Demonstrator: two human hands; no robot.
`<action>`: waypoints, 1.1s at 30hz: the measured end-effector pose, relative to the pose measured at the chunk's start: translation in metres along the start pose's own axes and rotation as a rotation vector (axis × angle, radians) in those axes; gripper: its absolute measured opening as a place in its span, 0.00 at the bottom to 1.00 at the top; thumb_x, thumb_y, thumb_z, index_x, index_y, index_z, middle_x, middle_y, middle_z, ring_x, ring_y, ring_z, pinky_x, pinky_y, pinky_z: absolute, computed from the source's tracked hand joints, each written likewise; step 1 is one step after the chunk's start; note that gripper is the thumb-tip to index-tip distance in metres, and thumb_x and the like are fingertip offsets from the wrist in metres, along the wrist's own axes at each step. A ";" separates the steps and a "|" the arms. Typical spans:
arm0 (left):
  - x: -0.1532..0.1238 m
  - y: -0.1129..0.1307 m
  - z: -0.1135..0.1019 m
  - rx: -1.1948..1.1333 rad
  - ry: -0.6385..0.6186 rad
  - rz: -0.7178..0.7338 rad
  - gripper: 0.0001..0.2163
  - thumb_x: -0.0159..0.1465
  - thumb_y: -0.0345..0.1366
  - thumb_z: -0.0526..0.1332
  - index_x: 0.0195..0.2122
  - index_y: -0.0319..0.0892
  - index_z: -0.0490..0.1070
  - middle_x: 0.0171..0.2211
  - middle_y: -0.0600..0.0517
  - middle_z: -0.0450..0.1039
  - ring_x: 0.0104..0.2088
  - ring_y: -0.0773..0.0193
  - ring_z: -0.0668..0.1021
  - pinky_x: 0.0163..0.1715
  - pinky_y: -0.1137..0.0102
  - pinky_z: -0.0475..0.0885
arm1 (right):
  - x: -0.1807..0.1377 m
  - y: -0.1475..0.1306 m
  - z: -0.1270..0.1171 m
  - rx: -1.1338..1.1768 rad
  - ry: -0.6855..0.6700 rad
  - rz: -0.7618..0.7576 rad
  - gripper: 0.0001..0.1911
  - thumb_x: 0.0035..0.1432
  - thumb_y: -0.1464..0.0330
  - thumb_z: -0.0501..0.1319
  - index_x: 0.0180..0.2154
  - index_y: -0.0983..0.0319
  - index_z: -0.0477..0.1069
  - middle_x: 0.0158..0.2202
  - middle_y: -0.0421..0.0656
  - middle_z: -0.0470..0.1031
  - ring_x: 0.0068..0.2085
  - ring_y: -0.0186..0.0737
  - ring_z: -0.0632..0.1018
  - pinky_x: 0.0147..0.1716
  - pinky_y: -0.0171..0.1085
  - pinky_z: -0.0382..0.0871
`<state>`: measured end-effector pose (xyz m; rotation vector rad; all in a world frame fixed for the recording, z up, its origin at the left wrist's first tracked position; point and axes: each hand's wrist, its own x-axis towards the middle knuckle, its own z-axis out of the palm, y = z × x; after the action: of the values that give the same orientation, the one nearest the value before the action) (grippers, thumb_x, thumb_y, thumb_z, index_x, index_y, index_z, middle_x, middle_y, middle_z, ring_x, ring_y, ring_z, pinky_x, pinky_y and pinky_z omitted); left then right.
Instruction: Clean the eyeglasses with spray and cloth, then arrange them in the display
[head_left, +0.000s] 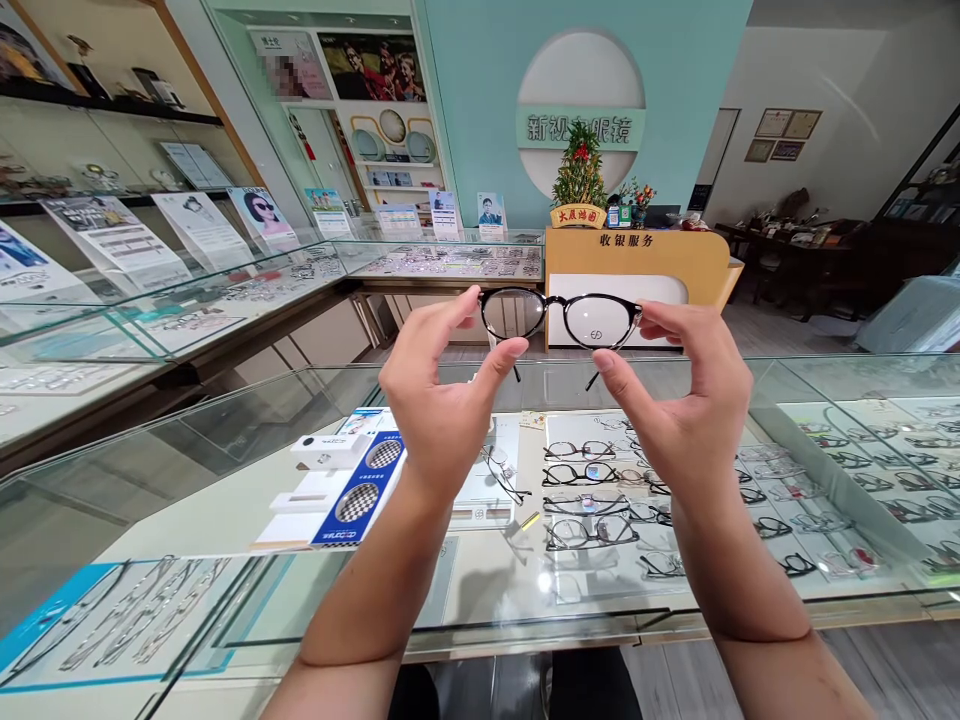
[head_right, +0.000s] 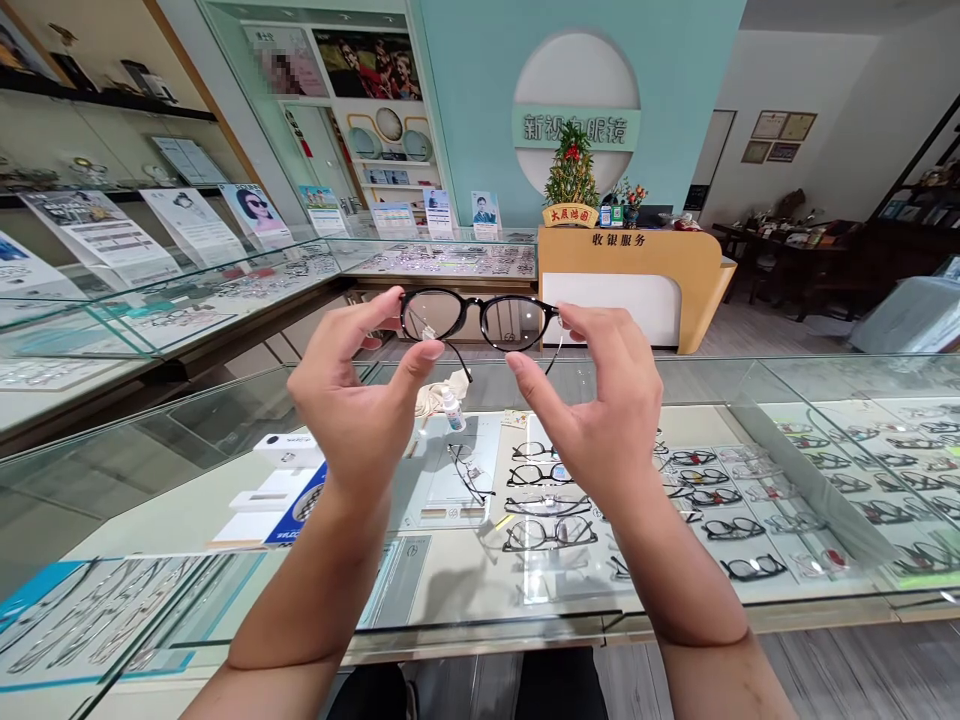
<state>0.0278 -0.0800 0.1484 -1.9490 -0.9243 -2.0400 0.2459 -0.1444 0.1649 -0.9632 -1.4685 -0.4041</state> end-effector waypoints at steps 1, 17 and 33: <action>0.001 0.000 0.000 0.005 -0.004 0.006 0.25 0.72 0.59 0.74 0.64 0.50 0.83 0.50 0.47 0.85 0.53 0.52 0.86 0.57 0.54 0.83 | 0.000 0.000 0.000 -0.007 0.004 -0.006 0.17 0.72 0.54 0.72 0.57 0.53 0.80 0.48 0.48 0.83 0.49 0.54 0.83 0.53 0.55 0.82; 0.006 0.000 -0.006 0.058 -0.009 0.076 0.26 0.73 0.61 0.71 0.65 0.53 0.82 0.49 0.46 0.85 0.52 0.50 0.86 0.55 0.52 0.84 | -0.001 -0.003 -0.001 0.020 0.004 -0.001 0.17 0.72 0.55 0.73 0.57 0.53 0.79 0.48 0.47 0.83 0.49 0.54 0.83 0.53 0.55 0.82; 0.003 -0.009 -0.007 -0.096 0.047 0.068 0.29 0.65 0.58 0.79 0.65 0.58 0.82 0.52 0.47 0.84 0.55 0.44 0.84 0.58 0.47 0.81 | -0.002 0.000 0.000 0.052 -0.028 0.028 0.18 0.70 0.55 0.74 0.56 0.53 0.81 0.48 0.46 0.85 0.49 0.51 0.84 0.52 0.52 0.81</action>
<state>0.0165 -0.0761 0.1492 -1.9425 -0.7526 -2.1181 0.2453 -0.1446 0.1634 -0.9495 -1.4823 -0.3317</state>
